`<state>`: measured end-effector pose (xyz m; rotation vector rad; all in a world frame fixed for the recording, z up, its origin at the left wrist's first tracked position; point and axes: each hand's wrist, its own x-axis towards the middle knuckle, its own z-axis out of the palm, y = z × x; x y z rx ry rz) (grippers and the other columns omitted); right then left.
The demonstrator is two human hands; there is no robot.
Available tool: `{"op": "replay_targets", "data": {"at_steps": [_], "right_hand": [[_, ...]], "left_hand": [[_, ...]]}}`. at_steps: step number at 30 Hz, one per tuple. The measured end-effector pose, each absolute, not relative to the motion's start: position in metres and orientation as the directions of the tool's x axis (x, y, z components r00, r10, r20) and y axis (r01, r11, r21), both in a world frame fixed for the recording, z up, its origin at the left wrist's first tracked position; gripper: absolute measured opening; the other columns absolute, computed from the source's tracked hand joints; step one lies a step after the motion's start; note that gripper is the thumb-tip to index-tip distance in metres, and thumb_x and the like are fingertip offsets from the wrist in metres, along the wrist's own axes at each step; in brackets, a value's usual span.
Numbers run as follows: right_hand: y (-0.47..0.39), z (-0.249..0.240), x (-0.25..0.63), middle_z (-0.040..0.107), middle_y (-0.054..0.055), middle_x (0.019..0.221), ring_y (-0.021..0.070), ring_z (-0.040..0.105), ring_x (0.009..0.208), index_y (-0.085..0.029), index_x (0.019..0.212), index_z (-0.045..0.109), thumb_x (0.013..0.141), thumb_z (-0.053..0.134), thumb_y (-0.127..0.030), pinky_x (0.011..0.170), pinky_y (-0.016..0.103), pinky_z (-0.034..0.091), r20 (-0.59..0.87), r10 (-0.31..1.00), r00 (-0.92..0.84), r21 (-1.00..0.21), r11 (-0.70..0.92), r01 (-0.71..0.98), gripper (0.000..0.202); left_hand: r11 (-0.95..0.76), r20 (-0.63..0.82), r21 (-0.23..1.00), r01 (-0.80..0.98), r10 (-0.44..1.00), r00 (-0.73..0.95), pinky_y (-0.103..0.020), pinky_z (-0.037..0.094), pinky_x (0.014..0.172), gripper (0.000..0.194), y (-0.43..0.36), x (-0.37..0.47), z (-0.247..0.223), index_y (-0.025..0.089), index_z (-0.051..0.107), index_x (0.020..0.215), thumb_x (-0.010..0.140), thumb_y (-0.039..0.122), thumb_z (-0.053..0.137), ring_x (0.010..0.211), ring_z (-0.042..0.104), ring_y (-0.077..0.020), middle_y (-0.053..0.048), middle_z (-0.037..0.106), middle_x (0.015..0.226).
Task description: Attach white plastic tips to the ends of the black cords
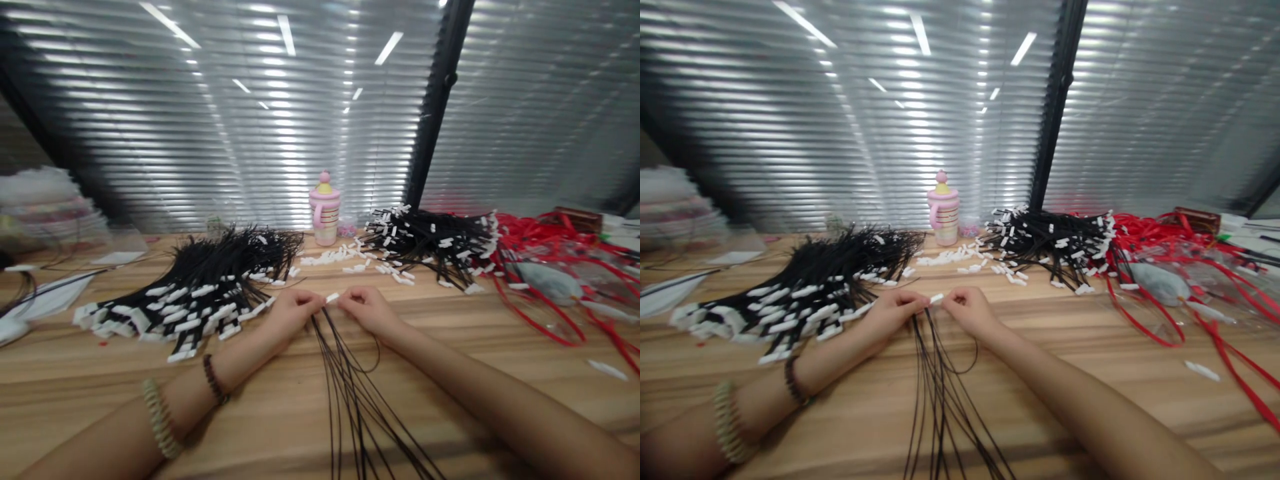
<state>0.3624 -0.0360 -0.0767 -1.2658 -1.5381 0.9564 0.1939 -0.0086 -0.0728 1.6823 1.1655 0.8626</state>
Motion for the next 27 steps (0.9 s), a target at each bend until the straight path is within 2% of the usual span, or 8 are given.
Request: {"op": "replay_targets", "data": {"at_steps": [3, 6, 14, 20, 23, 27], "right_hand": [[-0.038, -0.078, 0.362, 0.049, -0.002, 0.053, 0.0085, 0.040, 0.051, -0.011, 0.068, 0.062, 0.068, 0.054, -0.028, 0.048, 0.020, 0.029, 0.206, 0.978, -0.018, -0.949, 0.204, 0.238, 0.019], [-0.039, -0.080, 0.361, 0.048, -0.002, 0.051, 0.0081, 0.039, 0.048, -0.010, 0.068, 0.063, 0.067, 0.055, -0.029, 0.046, 0.020, 0.028, 0.182, 0.983, 0.027, -0.959, 0.172, 0.226, 0.020], [-0.050, -0.077, 0.352, 0.051, -0.001, 0.053, 0.0082, 0.040, 0.049, -0.010, 0.064, 0.061, 0.063, 0.053, -0.022, 0.046, 0.020, 0.029, 0.172, 0.975, 0.140, -0.964, 0.138, 0.226, 0.014], [-0.059, -0.078, 0.350, 0.055, 0.000, 0.056, 0.0096, 0.044, 0.052, -0.011, 0.065, 0.062, 0.062, 0.053, -0.021, 0.051, 0.021, 0.033, 0.180, 0.963, 0.199, -0.961, 0.129, 0.246, 0.014], [-0.057, -0.079, 0.348, 0.056, 0.001, 0.059, 0.0106, 0.048, 0.056, -0.012, 0.061, 0.060, 0.061, 0.054, -0.020, 0.054, 0.021, 0.035, 0.202, 0.957, 0.207, -0.966, 0.160, 0.205, 0.010], [-0.054, -0.077, 0.345, 0.052, -0.001, 0.054, 0.0090, 0.043, 0.052, -0.012, 0.057, 0.058, 0.060, 0.057, -0.022, 0.053, 0.021, 0.032, 0.165, 0.961, 0.222, -0.983, 0.142, 0.113, 0.011]], "left_hand": [[-0.175, 0.096, 0.942, 0.288, 0.958, 0.269, -0.018, 0.029, 0.049, 0.027, -0.009, 0.197, -0.076, 0.013, 0.066, 0.065, 0.067, 0.039, 0.058, 0.050, 0.041, -0.0069, 0.001, 0.055, 0.054], [-0.218, 0.132, 0.924, 0.315, 0.953, 0.273, -0.018, 0.028, 0.049, 0.028, -0.009, 0.198, -0.077, 0.012, 0.066, 0.062, 0.066, 0.039, 0.060, 0.050, 0.040, -0.0061, 0.002, 0.054, 0.053], [-0.182, 0.037, 0.921, 0.345, 0.921, 0.388, -0.017, 0.022, 0.044, 0.031, -0.011, 0.194, -0.068, 0.012, 0.064, 0.060, 0.065, 0.043, 0.061, 0.043, 0.032, -0.0033, 0.004, 0.048, 0.046], [-0.258, 0.063, 0.907, 0.332, 0.864, 0.500, -0.017, 0.024, 0.046, 0.037, -0.008, 0.190, -0.072, 0.011, 0.068, 0.073, 0.064, 0.046, 0.061, 0.050, 0.039, -0.0052, 0.000, 0.058, 0.058], [-0.248, 0.080, 0.923, 0.294, 0.871, 0.484, -0.017, 0.027, 0.048, 0.035, -0.008, 0.190, -0.074, 0.010, 0.067, 0.069, 0.062, 0.044, 0.063, 0.051, 0.041, -0.0054, -0.001, 0.059, 0.058], [-0.186, 0.075, 0.951, 0.247, 0.913, 0.401, -0.017, 0.026, 0.044, 0.032, -0.013, 0.196, -0.070, 0.011, 0.063, 0.063, 0.059, 0.042, 0.066, 0.046, 0.039, -0.0045, 0.001, 0.054, 0.052]]}}
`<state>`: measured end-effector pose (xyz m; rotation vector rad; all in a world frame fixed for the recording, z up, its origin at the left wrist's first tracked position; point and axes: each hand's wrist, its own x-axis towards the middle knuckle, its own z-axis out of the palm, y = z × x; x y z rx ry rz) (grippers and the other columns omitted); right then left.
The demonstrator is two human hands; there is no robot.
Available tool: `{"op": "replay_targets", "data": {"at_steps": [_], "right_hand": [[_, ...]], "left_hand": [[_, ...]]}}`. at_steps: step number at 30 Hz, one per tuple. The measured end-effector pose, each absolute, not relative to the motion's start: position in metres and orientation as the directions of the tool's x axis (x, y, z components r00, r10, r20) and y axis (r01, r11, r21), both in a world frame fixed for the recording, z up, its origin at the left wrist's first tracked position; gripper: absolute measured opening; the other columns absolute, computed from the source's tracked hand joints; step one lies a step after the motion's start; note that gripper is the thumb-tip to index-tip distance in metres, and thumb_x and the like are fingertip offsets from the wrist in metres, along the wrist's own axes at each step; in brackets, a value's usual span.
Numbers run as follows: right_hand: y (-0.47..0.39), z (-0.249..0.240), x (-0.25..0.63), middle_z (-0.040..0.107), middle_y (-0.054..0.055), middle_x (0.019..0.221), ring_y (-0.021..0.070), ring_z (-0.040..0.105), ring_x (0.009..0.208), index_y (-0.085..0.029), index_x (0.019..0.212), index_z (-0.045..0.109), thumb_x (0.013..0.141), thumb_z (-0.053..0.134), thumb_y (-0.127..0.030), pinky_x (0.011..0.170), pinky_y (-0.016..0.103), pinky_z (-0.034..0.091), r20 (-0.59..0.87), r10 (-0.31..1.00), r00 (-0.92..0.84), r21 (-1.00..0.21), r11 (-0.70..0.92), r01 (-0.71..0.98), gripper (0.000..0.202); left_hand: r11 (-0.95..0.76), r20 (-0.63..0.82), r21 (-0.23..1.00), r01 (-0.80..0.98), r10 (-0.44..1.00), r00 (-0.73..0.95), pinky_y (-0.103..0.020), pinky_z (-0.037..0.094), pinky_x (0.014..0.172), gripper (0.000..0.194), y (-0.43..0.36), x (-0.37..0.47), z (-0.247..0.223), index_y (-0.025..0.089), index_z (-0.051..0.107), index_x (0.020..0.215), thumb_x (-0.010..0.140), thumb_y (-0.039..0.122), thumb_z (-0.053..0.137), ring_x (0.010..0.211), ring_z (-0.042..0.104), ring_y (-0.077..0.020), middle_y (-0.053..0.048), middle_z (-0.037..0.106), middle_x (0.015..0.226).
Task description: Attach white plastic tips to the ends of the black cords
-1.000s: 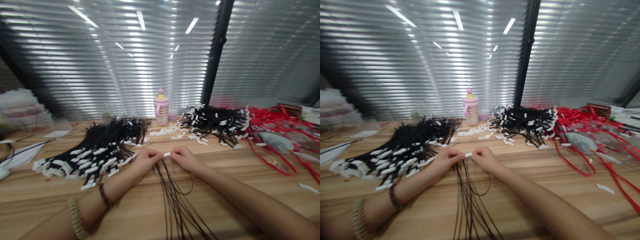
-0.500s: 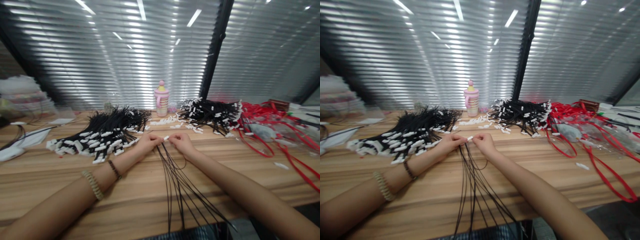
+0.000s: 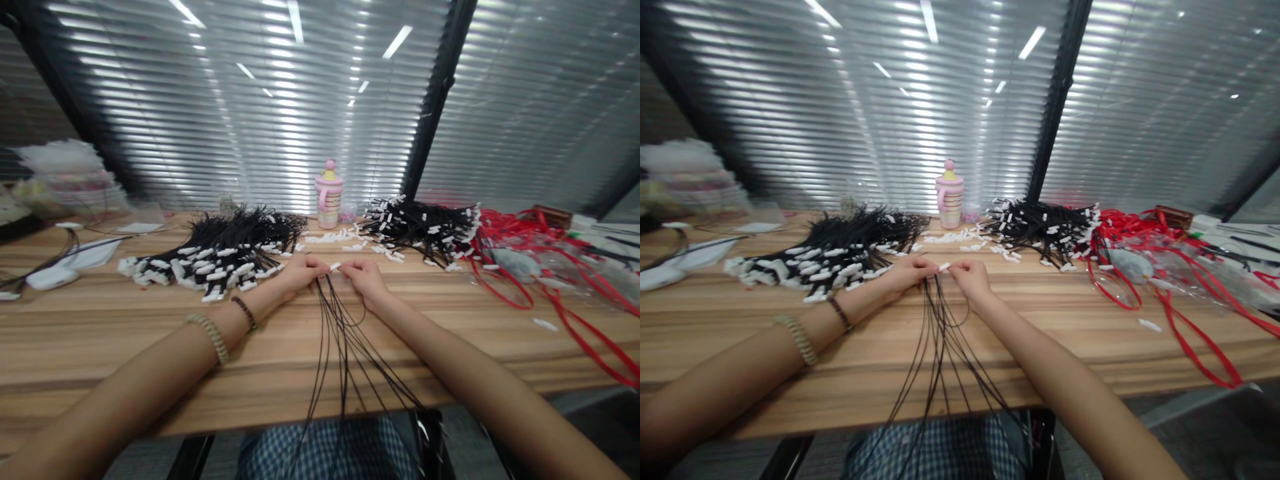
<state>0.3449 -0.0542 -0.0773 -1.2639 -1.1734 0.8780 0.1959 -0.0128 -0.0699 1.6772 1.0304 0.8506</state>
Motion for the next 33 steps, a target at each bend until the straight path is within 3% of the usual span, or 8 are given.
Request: {"op": "replay_targets", "data": {"at_steps": [10, 19, 23, 30, 33], "right_hand": [[-0.057, -0.074, 0.346, 0.050, -0.002, 0.052, 0.0069, 0.036, 0.047, -0.011, 0.057, 0.058, 0.057, 0.059, -0.020, 0.048, 0.021, 0.027, 0.110, 0.971, 0.212, -0.994, 0.106, 0.033, 0.009], [-0.053, -0.082, 0.345, 0.050, -0.001, 0.050, 0.0084, 0.039, 0.046, -0.011, 0.062, 0.061, 0.060, 0.052, -0.017, 0.045, 0.020, 0.027, 0.241, 0.945, 0.222, -0.945, 0.177, 0.274, 0.011], [-0.053, -0.085, 0.345, 0.053, 0.000, 0.053, 0.0090, 0.040, 0.046, -0.010, 0.066, 0.063, 0.063, 0.053, -0.019, 0.045, 0.020, 0.029, 0.231, 0.942, 0.245, -0.951, 0.165, 0.263, 0.014], [-0.055, -0.081, 0.349, 0.050, -0.001, 0.050, 0.0075, 0.037, 0.044, -0.011, 0.059, 0.060, 0.063, 0.057, -0.025, 0.044, 0.020, 0.028, 0.173, 0.952, 0.251, -0.975, 0.129, 0.183, 0.016], [-0.054, -0.081, 0.349, 0.048, -0.002, 0.048, 0.0074, 0.036, 0.043, -0.011, 0.056, 0.058, 0.063, 0.056, -0.024, 0.044, 0.020, 0.028, 0.178, 0.948, 0.265, -0.972, 0.127, 0.198, 0.015]], "left_hand": [[-0.105, 0.060, 0.977, 0.186, 0.970, 0.234, -0.018, 0.022, 0.042, 0.025, -0.031, 0.211, -0.065, 0.010, 0.066, 0.067, 0.059, 0.033, 0.063, 0.042, 0.034, -0.0037, 0.003, 0.049, 0.047], [-0.162, 0.128, 0.949, 0.271, 0.982, 0.139, -0.018, 0.021, 0.043, 0.020, -0.039, 0.215, -0.072, 0.011, 0.063, 0.056, 0.061, 0.031, 0.060, 0.043, 0.034, -0.0041, 0.003, 0.048, 0.046], [-0.195, 0.172, 0.938, 0.286, 0.980, 0.101, -0.018, 0.020, 0.043, 0.022, -0.044, 0.218, -0.070, 0.012, 0.058, 0.049, 0.063, 0.029, 0.059, 0.042, 0.031, -0.0037, 0.005, 0.043, 0.042], [-0.271, 0.218, 0.926, 0.262, 0.952, 0.214, -0.018, 0.027, 0.048, 0.021, -0.041, 0.213, -0.073, 0.012, 0.067, 0.063, 0.065, 0.030, 0.057, 0.051, 0.041, -0.0063, 0.001, 0.058, 0.056], [-0.293, 0.230, 0.911, 0.291, 0.945, 0.233, -0.018, 0.026, 0.047, 0.023, -0.042, 0.213, -0.073, 0.012, 0.069, 0.065, 0.066, 0.031, 0.057, 0.050, 0.040, -0.0063, 0.000, 0.058, 0.055]]}}
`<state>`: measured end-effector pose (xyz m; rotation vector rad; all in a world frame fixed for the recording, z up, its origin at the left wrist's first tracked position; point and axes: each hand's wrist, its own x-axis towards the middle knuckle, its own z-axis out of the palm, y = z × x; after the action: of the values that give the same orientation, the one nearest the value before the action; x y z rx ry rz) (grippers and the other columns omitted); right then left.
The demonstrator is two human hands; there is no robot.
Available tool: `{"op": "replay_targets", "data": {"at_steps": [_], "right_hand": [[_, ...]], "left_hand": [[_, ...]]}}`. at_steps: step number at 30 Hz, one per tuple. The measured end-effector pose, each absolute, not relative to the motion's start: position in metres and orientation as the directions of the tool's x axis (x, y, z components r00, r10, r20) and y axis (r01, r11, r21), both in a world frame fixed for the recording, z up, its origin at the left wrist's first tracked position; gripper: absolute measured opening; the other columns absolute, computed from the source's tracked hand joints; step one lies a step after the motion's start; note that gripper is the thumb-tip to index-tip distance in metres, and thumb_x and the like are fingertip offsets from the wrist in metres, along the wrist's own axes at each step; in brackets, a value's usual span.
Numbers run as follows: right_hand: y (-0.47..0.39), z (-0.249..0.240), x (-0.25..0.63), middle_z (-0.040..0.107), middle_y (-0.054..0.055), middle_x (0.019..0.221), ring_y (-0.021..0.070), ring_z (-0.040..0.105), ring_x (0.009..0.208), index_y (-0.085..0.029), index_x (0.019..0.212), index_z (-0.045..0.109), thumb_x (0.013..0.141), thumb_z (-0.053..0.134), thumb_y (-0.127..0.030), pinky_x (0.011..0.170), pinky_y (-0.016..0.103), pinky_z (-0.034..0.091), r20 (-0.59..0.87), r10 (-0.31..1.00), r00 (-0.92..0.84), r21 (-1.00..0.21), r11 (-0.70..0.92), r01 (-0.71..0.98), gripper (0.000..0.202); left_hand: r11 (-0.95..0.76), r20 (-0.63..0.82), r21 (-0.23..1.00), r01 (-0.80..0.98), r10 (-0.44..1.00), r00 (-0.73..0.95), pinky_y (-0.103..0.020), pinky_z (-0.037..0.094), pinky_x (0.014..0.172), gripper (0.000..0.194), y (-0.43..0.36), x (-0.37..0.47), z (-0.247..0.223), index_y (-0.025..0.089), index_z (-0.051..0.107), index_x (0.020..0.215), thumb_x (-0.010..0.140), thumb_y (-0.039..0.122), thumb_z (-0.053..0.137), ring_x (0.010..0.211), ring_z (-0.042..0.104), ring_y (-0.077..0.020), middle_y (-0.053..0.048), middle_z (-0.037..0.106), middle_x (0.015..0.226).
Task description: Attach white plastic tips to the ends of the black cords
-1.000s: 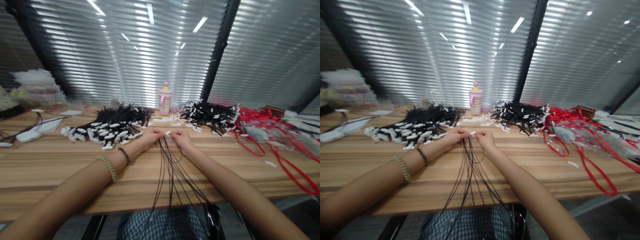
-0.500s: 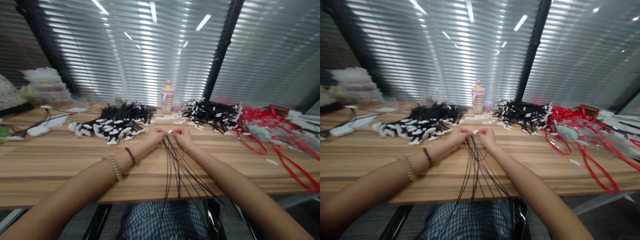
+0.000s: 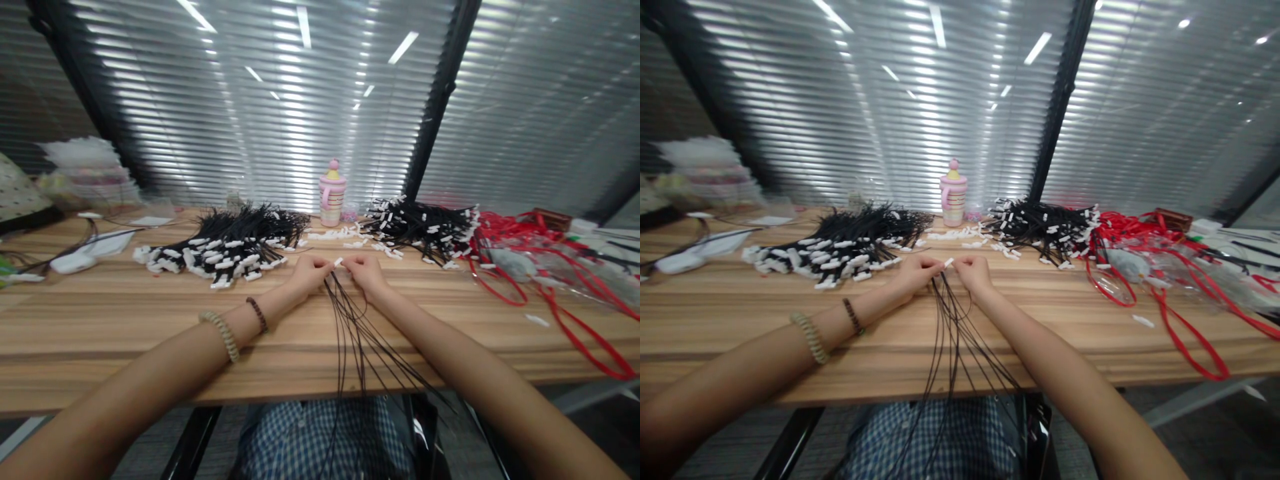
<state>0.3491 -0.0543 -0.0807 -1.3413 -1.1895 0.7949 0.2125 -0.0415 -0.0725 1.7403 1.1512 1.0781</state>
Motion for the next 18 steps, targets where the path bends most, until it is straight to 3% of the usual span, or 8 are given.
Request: {"op": "replay_targets", "data": {"at_steps": [6, 9, 11, 14, 16, 18], "right_hand": [[-0.052, -0.085, 0.347, 0.052, 0.000, 0.053, 0.0099, 0.043, 0.048, -0.012, 0.059, 0.057, 0.064, 0.054, -0.022, 0.047, 0.021, 0.031, 0.238, 0.924, 0.298, -0.953, 0.164, 0.255, 0.012], [-0.052, -0.087, 0.347, 0.055, 0.002, 0.057, 0.0122, 0.048, 0.052, -0.013, 0.061, 0.057, 0.066, 0.053, -0.022, 0.050, 0.022, 0.033, 0.349, 0.894, 0.280, -0.887, 0.219, 0.406, 0.012], [-0.053, -0.086, 0.348, 0.058, 0.003, 0.061, 0.0136, 0.051, 0.056, -0.014, 0.064, 0.057, 0.071, 0.050, -0.022, 0.053, 0.023, 0.035, 0.505, 0.841, 0.195, -0.744, 0.309, 0.593, 0.013], [-0.058, -0.083, 0.350, 0.059, 0.006, 0.070, 0.0161, 0.052, 0.065, -0.015, 0.072, 0.057, 0.079, 0.044, -0.022, 0.059, 0.025, 0.035, 0.693, 0.721, 0.001, -0.391, 0.374, 0.841, 0.016], [-0.061, -0.080, 0.350, 0.058, 0.008, 0.074, 0.0184, 0.052, 0.070, -0.014, 0.075, 0.056, 0.082, 0.041, -0.022, 0.063, 0.028, 0.034, 0.736, 0.667, -0.119, -0.154, 0.336, 0.929, 0.018], [-0.062, -0.077, 0.350, 0.058, 0.009, 0.074, 0.0201, 0.051, 0.072, -0.014, 0.075, 0.056, 0.083, 0.039, -0.021, 0.068, 0.031, 0.033, 0.741, 0.638, -0.210, 0.007, 0.305, 0.952, 0.021]], "left_hand": [[-0.295, 0.229, 0.917, 0.268, 0.940, 0.252, -0.018, 0.024, 0.047, 0.024, -0.047, 0.216, -0.070, 0.011, 0.069, 0.064, 0.065, 0.032, 0.058, 0.048, 0.038, -0.0055, 0.001, 0.055, 0.051], [-0.235, 0.191, 0.947, 0.221, 0.960, 0.203, -0.018, 0.023, 0.045, 0.022, -0.049, 0.217, -0.069, 0.011, 0.066, 0.058, 0.063, 0.031, 0.060, 0.045, 0.037, -0.0050, 0.001, 0.053, 0.048], [-0.177, 0.151, 0.972, 0.155, 0.974, 0.169, -0.018, 0.024, 0.045, 0.020, -0.050, 0.218, -0.069, 0.011, 0.064, 0.055, 0.061, 0.030, 0.062, 0.045, 0.038, -0.0053, 0.001, 0.053, 0.049], [-0.128, 0.124, 0.992, 0.009, 0.973, 0.194, -0.018, 0.028, 0.046, 0.015, -0.052, 0.220, -0.067, 0.012, 0.063, 0.057, 0.058, 0.026, 0.064, 0.046, 0.043, -0.0066, -0.001, 0.059, 0.055], [-0.099, 0.110, 0.993, -0.062, 0.968, 0.224, -0.019, 0.029, 0.045, 0.013, -0.053, 0.221, -0.065, 0.012, 0.062, 0.058, 0.056, 0.024, 0.064, 0.047, 0.044, -0.0072, -0.002, 0.061, 0.058], [-0.064, 0.084, 0.993, -0.095, 0.970, 0.227, -0.019, 0.030, 0.045, 0.012, -0.054, 0.222, -0.064, 0.012, 0.061, 0.057, 0.056, 0.023, 0.064, 0.046, 0.045, -0.0073, -0.003, 0.061, 0.058]]}}
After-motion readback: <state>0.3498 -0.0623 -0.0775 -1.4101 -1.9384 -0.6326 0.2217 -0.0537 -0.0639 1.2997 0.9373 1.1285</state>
